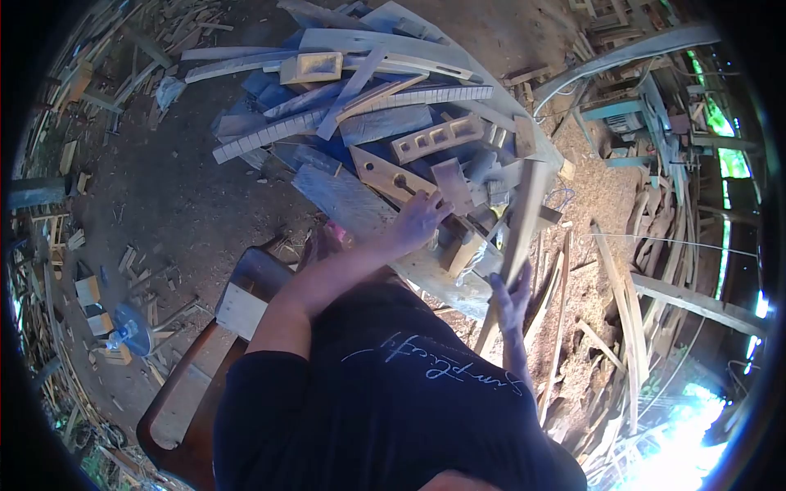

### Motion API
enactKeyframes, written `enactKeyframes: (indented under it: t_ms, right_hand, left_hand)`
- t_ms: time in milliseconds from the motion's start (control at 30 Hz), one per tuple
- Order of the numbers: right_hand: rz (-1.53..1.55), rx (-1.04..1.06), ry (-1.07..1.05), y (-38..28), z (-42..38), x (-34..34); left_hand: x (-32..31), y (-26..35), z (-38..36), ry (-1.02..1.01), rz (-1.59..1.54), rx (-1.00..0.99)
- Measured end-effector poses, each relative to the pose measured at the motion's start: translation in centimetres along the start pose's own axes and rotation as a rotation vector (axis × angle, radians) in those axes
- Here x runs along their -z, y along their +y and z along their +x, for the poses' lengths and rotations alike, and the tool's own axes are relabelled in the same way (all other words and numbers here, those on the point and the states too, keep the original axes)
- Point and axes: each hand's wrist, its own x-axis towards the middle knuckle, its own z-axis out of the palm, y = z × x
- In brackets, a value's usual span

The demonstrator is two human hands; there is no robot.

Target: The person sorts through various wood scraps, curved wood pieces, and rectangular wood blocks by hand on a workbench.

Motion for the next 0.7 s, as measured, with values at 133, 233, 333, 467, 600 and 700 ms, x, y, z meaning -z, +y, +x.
enactKeyframes:
  t_ms: [133, 233, 333, 467, 600, 700]
  right_hand:
    - [0.011, 0.128, 0.08, -2.3, -1.4, 1.5]
    - [-0.056, 0.182, 0.032, -3.6, -2.1, 2.8]
    - [-0.04, 0.36, 0.051, -3.4, -2.3, 2.3]
    - [-0.592, -0.017, -0.22, -3.9, -0.5, -1.3]
    - [-0.394, 0.097, -0.061, -5.9, -0.1, -2.2]
    - [0.143, 0.321, -0.065, -4.4, 0.0, -3.3]
  left_hand:
    - [1.1, 1.0, 0.1, 0.067, 0.016, 0.064]
    - [1.1, 0.4, 0.3, 0.084, -0.022, 0.11]
    - [1.7, -0.2, 0.4, 0.141, -0.116, 0.152]
    - [2.2, -0.9, 0.8, 0.218, -0.22, 0.165]
    - [2.8, -2.1, 1.0, 0.236, -0.313, 0.142]
    - [4.1, -2.0, 1.3, 0.207, -0.328, 0.158]
